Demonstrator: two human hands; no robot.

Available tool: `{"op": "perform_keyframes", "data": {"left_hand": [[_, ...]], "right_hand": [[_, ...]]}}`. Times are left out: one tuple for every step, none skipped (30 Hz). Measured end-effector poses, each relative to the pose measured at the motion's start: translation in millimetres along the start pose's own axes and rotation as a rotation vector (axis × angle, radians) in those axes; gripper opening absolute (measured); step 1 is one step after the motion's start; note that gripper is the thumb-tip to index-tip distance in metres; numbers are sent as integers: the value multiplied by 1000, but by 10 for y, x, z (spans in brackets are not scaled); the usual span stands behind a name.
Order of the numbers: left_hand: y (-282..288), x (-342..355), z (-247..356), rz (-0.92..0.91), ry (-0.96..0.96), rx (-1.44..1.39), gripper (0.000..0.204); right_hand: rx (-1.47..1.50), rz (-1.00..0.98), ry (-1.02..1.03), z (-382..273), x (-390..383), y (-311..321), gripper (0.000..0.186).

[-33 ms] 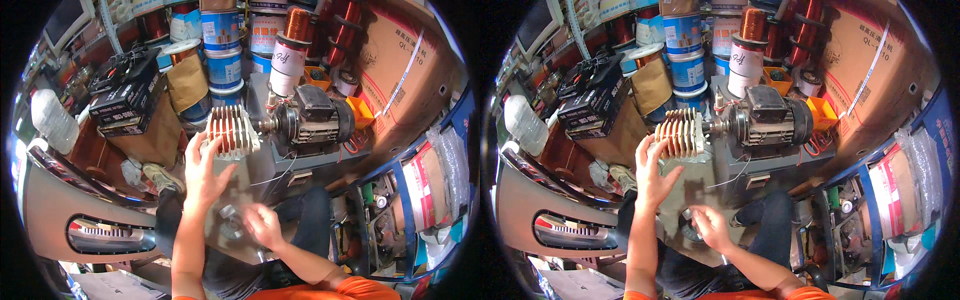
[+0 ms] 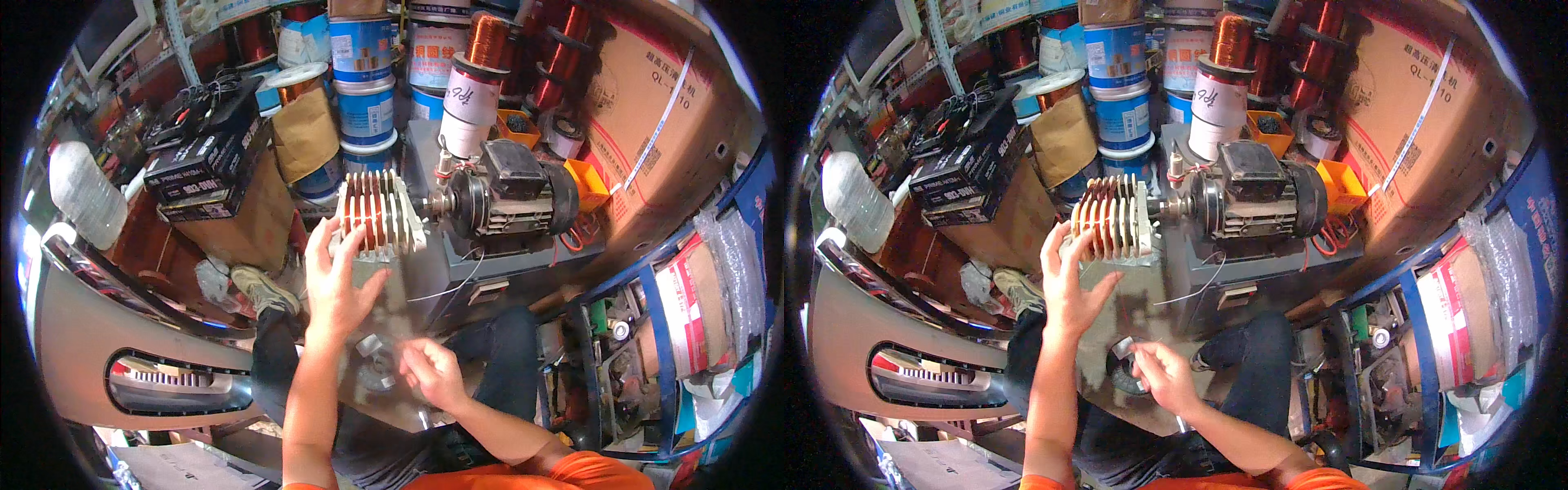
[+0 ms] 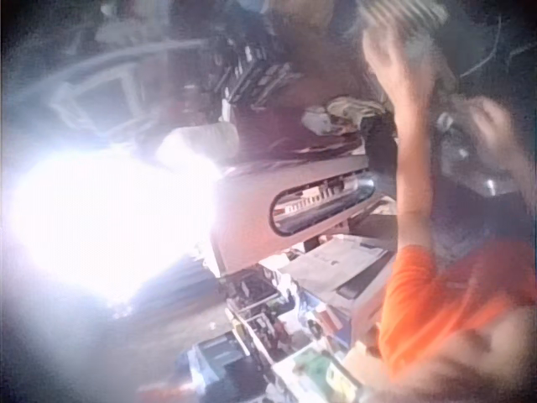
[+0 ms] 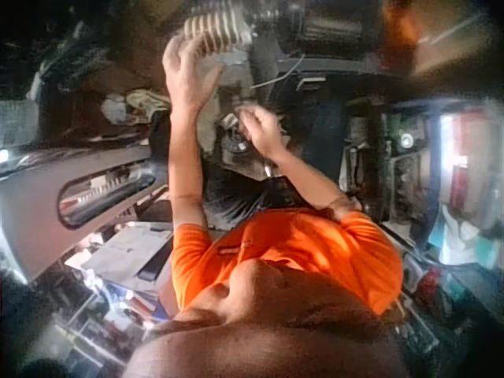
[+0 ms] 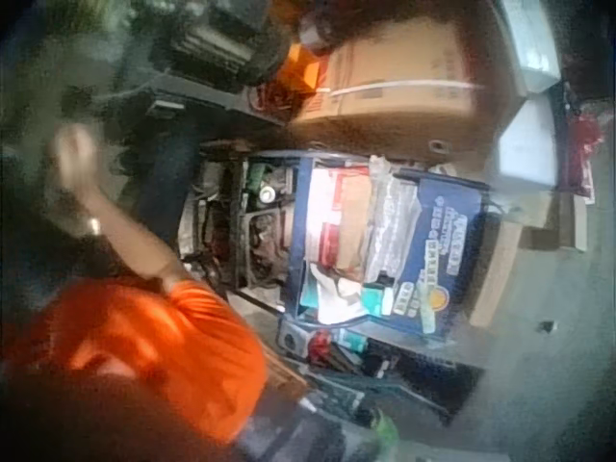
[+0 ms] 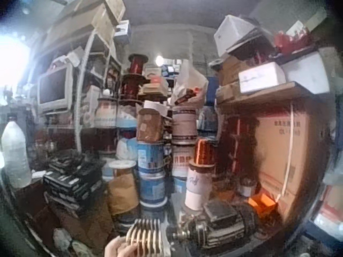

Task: The person winds red wire onto a white slotted bobbin using a motorized winding machine. They repeatedly pause to adjust the wire placement and secure the coil with a red tie.

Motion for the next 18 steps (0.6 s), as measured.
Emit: {"op": "perform_keyframes", "data": {"left_hand": [[-58,-70,-18,67,-30,12,79],[-97,-127,-12,116,-55,7,73],[-154,-175,-4,159,-57,-12,63],[-206,-215,-22,202,-77,-29,58],[-252,-251,-43,246,-97,-44,54],[-307,-270,-35,286,-101,-88,48],[-339,-280,-38,309,-109,-62,47],[-358,-286,-47,332,-115,-34,46],[-356,-266,-41,351,-127,-5,45],[-336,-244,-16,362,-120,12,42],[-330,-226,1,371,-115,17,41],[-318,-202,8,379,-115,24,41],[-301,-173,19,386,-114,31,40],[-275,-135,45,385,-117,44,38],[-234,-87,78,385,-121,57,36],[-213,-49,98,385,-125,70,34],[-213,-21,100,389,-132,64,33],[-209,-6,92,394,-136,61,33]], "right_hand": [[-1,-28,-35,-4,-99,33,22],[-2,-56,-70,-9,-200,66,20],[-76,-56,-120,-7,-302,127,19],[-147,-57,-171,-6,-417,186,18],[-219,-58,-223,12,-515,234,18],[-201,-91,-236,25,-619,260,19],[-183,-124,-250,15,-695,279,20],[-227,-118,-282,-27,-779,310,20],[-257,-122,-309,-69,-841,314,20],[-288,-127,-336,-97,-899,328,20],[-318,-133,-364,-129,-956,345,20],[-308,-153,-344,-177,-1003,345,20],[-331,-156,-351,-210,-1049,348,19],[-354,-158,-358,-241,-1093,351,18],[-378,-161,-365,-275,-1134,347,18],[-400,-160,-335,-333,-1174,335,17],[-448,-160,-297,-401,-1206,334,17],[-497,-163,-263,-479,-1225,333,16]]}}
Point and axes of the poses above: each hand's wrist, its own x-axis towards the middle knuckle, its own y-axis out of the back of the hand, z = x × y, the point moved 3 cm from there along x, towards the middle knuckle, and after that the axes turned 13 degrees about -y, right-handed, at the moved point
